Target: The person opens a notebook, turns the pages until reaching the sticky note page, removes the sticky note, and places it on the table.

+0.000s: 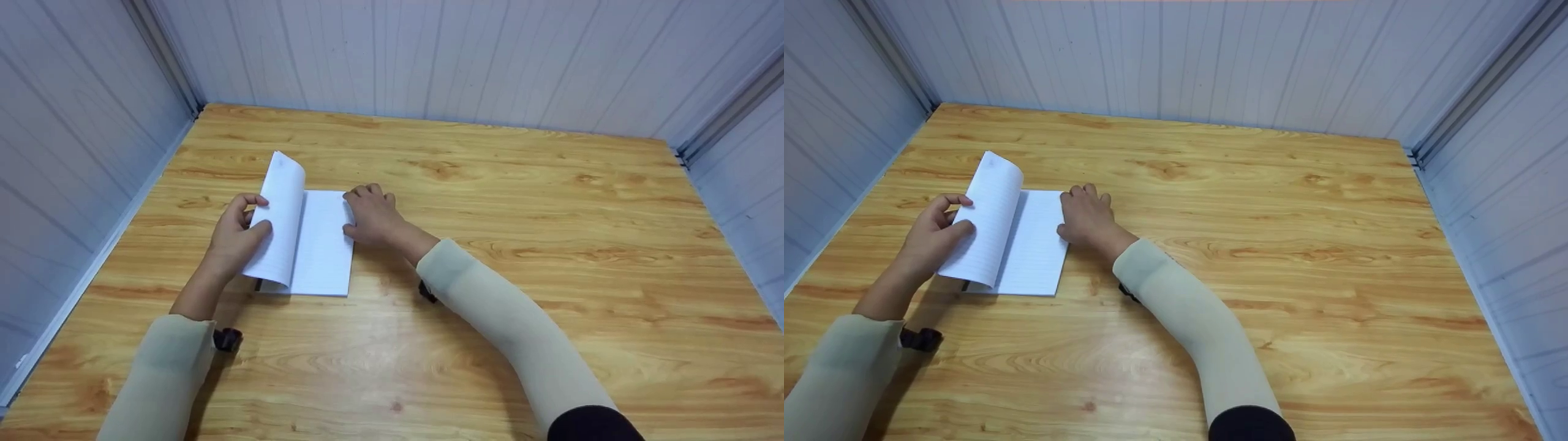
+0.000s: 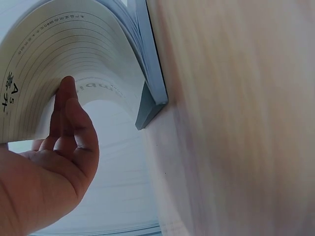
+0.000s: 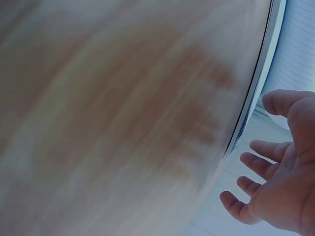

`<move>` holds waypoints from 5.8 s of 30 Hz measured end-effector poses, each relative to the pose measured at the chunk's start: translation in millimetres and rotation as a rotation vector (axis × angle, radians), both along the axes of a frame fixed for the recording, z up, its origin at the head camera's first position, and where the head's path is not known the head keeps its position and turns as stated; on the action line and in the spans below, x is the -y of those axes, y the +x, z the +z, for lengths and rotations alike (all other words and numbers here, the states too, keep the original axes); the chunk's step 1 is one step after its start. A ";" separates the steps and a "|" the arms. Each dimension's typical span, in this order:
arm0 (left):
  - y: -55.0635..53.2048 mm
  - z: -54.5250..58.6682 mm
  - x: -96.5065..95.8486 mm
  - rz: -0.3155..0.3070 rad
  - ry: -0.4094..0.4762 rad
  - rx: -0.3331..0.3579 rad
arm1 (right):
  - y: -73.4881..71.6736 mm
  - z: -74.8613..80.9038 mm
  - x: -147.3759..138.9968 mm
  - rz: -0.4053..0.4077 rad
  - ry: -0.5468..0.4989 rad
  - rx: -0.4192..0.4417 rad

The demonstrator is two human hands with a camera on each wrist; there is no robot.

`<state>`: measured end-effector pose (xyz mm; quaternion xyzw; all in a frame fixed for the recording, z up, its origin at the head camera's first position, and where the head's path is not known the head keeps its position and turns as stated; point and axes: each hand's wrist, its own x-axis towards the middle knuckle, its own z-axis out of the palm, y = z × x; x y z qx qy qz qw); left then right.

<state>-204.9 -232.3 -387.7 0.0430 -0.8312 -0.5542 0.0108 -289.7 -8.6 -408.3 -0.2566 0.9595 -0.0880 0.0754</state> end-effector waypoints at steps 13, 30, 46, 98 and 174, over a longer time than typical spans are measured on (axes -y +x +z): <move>0.6 2.3 1.0 0.000 -0.010 0.015 | 0.6 -4.6 2.4 0.020 0.076 0.080; 0.8 3.1 2.7 0.025 0.002 0.022 | -1.0 -3.7 5.3 0.011 -0.044 0.116; 1.2 1.2 3.4 0.019 -0.023 0.005 | 0.8 -2.9 4.9 0.016 -0.244 0.079; 1.5 4.2 1.0 0.067 -0.061 -0.016 | 22.4 7.6 17.6 0.289 -0.264 -0.017; 2.8 8.4 1.3 0.012 0.095 0.011 | -2.9 -3.2 4.9 0.004 0.123 -0.015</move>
